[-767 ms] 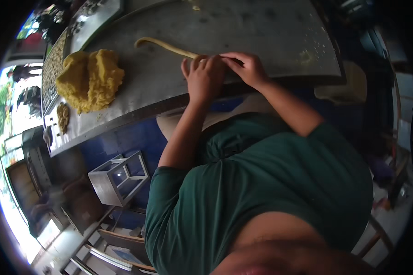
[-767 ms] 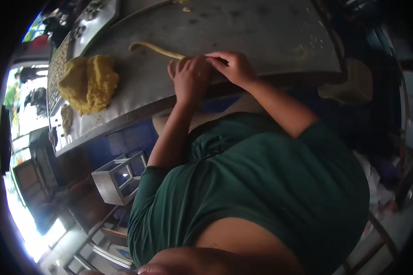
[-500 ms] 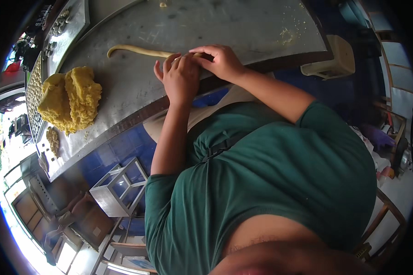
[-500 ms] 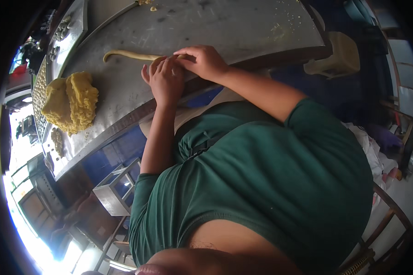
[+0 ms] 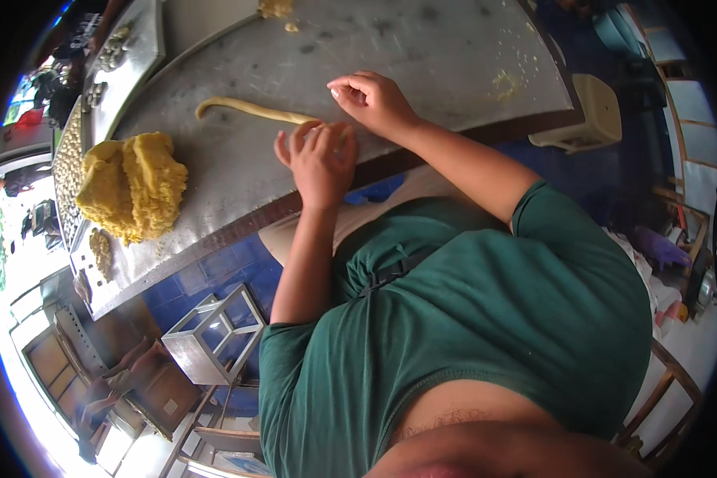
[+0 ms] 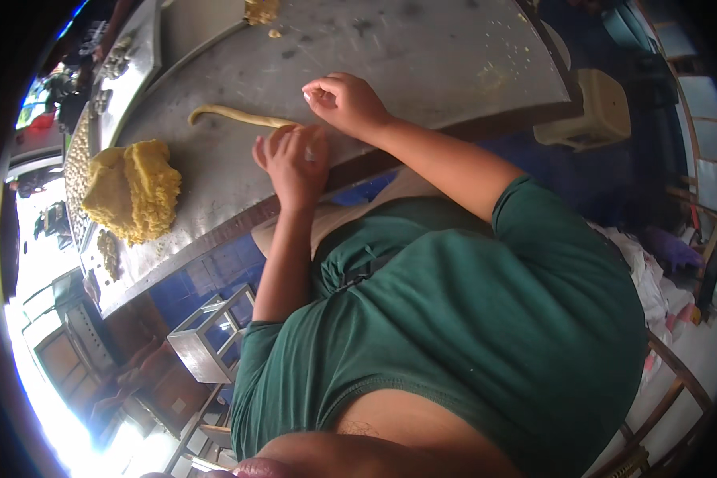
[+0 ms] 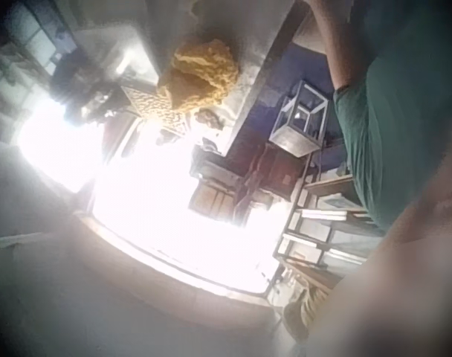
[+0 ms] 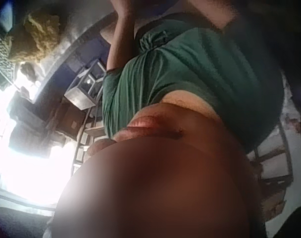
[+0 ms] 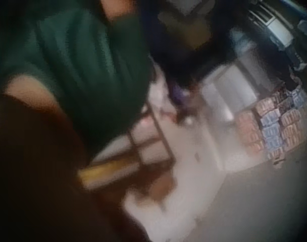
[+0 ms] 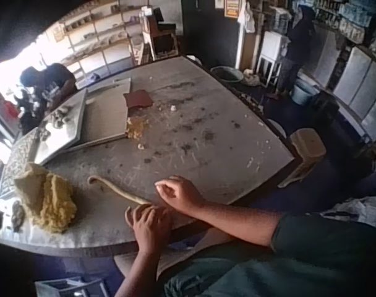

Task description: The person breaks off small pieces of dough from a larger mass, rolls the dough into a long rope on the table, and then pinches off small uniform nuggets from the rope to form a grid.

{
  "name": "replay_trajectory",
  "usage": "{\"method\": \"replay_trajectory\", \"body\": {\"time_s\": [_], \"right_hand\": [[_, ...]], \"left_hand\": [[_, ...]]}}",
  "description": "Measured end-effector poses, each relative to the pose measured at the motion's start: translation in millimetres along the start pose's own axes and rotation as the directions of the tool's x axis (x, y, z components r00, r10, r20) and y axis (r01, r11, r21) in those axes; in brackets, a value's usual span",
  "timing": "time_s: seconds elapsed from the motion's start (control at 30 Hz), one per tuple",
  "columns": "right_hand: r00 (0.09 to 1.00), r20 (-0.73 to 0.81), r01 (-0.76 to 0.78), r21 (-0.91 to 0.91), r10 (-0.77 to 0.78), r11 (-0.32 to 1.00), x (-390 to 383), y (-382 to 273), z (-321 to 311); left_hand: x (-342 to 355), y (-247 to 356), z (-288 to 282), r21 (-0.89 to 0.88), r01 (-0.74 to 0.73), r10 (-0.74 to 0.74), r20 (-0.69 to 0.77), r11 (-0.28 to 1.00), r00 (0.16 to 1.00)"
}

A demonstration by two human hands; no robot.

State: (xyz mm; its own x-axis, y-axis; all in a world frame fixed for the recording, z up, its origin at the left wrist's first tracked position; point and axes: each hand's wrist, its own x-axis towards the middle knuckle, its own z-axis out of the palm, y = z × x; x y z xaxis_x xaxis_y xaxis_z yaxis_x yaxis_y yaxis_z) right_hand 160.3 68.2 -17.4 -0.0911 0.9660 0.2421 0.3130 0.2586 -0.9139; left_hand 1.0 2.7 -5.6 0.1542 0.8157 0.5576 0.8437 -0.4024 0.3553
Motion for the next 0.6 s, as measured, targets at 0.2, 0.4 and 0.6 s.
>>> {"method": "replay_trajectory", "body": {"time_s": [0.2, 0.4, 0.6], "right_hand": [[0.947, -0.076, 0.247, -0.45, -0.313, 0.858, 91.1, 31.6, 31.0], [0.948, 0.202, 0.312, -0.732, -0.244, 0.606, 111.8, 24.5, 22.9], [0.901, -0.077, 0.395, -0.26, -0.426, 0.881, 92.3, -109.6, -96.9]], "left_hand": [[-1.5, -4.1, 12.1, 0.056, 0.025, -0.034, 0.173, 0.998, 0.984], [5.3, -4.6, -2.3, -0.017, 0.129, -0.121, 0.238, 0.992, 0.964], [38.4, -34.7, -107.5, -0.159, 0.12, -0.141, -0.127, 0.98, 0.982]]}}
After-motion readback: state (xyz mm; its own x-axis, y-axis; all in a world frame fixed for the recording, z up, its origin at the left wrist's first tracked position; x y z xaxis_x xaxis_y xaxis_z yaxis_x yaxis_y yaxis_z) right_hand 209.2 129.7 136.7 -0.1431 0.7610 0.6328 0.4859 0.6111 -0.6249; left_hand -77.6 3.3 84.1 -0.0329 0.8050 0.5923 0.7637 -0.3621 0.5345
